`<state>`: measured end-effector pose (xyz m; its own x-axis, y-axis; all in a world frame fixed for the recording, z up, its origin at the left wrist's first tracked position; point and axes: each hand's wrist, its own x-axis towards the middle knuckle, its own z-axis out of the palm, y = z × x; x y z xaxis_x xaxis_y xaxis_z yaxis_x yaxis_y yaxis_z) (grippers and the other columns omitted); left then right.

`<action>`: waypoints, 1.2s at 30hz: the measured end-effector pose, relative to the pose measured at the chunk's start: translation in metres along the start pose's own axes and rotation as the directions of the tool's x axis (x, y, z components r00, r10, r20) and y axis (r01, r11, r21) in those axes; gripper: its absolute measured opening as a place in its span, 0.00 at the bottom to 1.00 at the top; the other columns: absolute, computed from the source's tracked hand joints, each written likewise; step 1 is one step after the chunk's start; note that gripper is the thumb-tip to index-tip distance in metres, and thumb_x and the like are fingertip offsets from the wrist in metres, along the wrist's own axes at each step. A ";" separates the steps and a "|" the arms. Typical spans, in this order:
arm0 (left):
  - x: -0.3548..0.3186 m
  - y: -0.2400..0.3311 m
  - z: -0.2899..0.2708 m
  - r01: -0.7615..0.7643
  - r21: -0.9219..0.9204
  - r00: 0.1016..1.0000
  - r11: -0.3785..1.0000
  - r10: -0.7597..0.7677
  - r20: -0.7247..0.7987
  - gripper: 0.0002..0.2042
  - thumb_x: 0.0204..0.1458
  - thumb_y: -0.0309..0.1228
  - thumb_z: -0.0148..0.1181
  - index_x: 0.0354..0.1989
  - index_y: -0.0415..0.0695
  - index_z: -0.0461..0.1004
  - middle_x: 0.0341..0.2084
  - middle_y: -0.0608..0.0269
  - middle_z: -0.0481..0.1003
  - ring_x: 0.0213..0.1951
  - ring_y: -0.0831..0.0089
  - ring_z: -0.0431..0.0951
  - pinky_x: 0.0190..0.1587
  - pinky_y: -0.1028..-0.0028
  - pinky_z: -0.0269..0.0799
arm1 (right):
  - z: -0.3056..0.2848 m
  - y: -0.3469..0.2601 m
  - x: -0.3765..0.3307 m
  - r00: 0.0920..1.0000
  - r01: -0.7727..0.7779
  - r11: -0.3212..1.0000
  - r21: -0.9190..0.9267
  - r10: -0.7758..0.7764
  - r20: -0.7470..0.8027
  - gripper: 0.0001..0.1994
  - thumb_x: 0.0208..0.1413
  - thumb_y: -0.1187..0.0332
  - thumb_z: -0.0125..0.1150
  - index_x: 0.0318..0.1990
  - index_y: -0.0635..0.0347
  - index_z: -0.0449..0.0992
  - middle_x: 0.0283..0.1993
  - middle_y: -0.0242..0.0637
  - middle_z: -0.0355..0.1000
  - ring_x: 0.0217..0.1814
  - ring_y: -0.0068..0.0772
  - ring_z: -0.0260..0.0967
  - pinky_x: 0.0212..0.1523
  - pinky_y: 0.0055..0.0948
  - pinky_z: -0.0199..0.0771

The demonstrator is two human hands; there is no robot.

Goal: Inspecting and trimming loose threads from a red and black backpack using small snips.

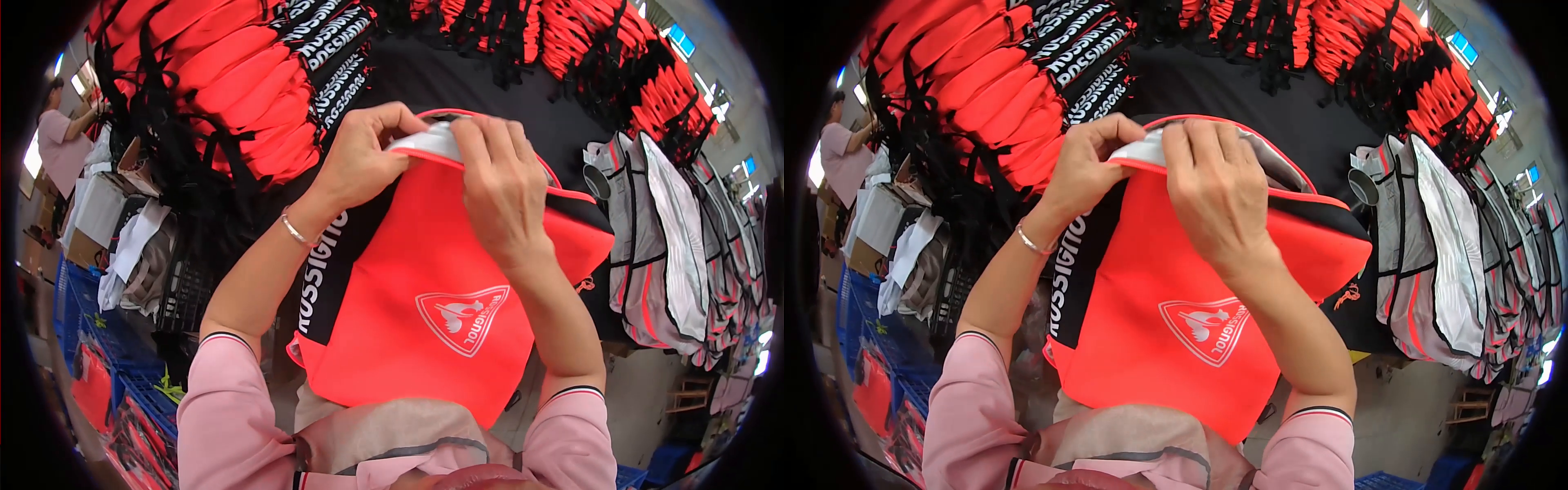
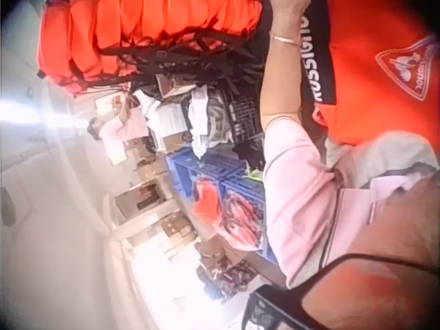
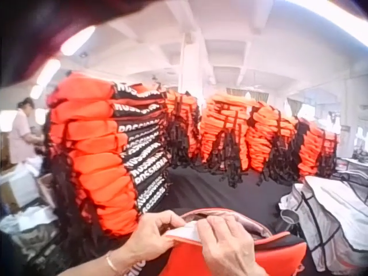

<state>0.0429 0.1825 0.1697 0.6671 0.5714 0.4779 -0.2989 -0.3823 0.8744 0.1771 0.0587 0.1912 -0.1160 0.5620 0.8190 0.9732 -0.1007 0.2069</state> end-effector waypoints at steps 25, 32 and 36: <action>-0.079 0.012 0.041 0.603 -0.286 0.673 0.744 -0.282 0.684 0.13 0.43 0.26 0.73 0.37 0.37 0.79 0.27 0.72 0.78 0.29 0.85 0.74 0.36 0.82 0.72 | -0.048 0.009 -0.049 0.618 -0.786 0.109 0.608 0.118 0.778 0.14 0.54 0.62 0.69 0.30 0.63 0.73 0.23 0.26 0.70 0.24 0.13 0.67 0.24 0.17 0.66; -0.066 0.022 0.002 0.291 -0.265 0.946 0.919 -0.234 0.226 0.10 0.59 0.35 0.61 0.36 0.39 0.78 0.28 0.74 0.74 0.32 0.86 0.72 0.37 0.81 0.69 | -0.026 0.007 0.001 0.862 -0.506 0.321 0.800 0.215 0.459 0.16 0.61 0.59 0.59 0.31 0.66 0.76 0.24 0.27 0.69 0.29 0.14 0.65 0.29 0.21 0.62; -0.047 0.013 -0.060 -0.254 0.253 0.962 0.934 0.271 -0.035 0.24 0.61 0.36 0.53 0.62 0.35 0.66 0.56 0.56 0.71 0.59 0.68 0.70 0.61 0.74 0.63 | -0.031 0.023 0.049 0.924 -0.275 0.113 0.955 0.304 0.231 0.17 0.64 0.57 0.60 0.26 0.60 0.75 0.25 0.17 0.66 0.26 0.06 0.55 0.27 0.12 0.55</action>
<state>-0.0331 0.1937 0.1639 0.5369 0.4716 0.6995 -0.2755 -0.6858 0.6737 0.1876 0.0583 0.2525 0.2348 0.6781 0.6965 0.3319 0.6175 -0.7131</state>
